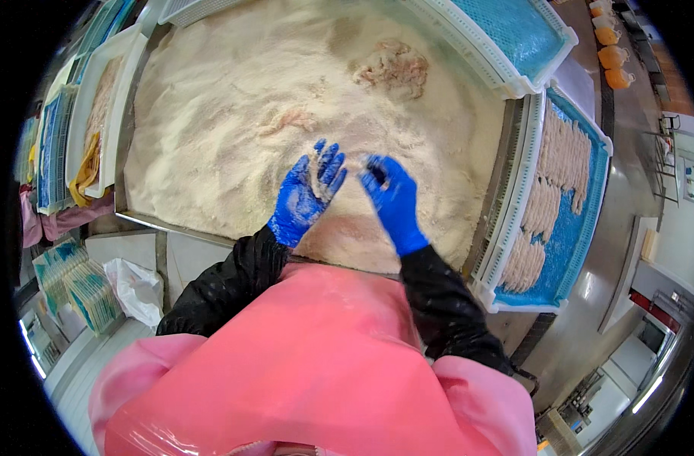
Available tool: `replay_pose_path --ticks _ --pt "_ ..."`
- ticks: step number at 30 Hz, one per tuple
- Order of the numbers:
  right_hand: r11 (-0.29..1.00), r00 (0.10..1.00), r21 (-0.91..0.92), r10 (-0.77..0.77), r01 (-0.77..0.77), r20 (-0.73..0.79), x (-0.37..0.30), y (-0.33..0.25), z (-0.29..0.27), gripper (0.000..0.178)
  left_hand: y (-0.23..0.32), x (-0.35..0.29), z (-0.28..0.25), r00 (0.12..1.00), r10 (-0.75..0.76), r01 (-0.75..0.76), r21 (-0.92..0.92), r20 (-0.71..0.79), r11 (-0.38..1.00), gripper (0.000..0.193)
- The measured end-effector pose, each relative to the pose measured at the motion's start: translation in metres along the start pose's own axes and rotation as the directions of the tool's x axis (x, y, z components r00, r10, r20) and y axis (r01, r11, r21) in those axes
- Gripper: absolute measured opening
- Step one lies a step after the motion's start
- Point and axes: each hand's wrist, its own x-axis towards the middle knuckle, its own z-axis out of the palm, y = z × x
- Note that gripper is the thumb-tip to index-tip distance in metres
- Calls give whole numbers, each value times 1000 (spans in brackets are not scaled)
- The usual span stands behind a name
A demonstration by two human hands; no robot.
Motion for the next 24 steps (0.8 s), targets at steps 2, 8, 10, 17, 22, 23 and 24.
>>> replay_pose_path --ticks 2,8,10,17,22,23,24 --pt "985 994 -135 -110 111 15 -26 -29 16 18 -13 0 10 999 5 -6 31 50 1000 48" --pt "977 990 -160 -139 141 27 -58 -24 27 19 -39 5 34 997 79 -71 271 -18 960 51" --pt "984 997 -160 -78 74 -20 -61 -26 20 20 -48 6 40 996 89 -90 385 22 919 53" --pt "987 966 -63 -157 147 -206 -63 -41 -9 21 -73 18 41 996 11 -22 128 89 992 51" --pt "823 922 -453 -387 344 -3 -54 -29 -58 29 -110 21 58 991 13 -33 155 131 987 51" --pt "771 926 -537 -374 343 54 -62 -32 -66 30 -120 22 59 990 23 -50 189 138 981 51" --pt "710 929 -615 -352 344 113 -69 -34 -74 32 -129 22 59 989 36 -67 219 143 973 51"
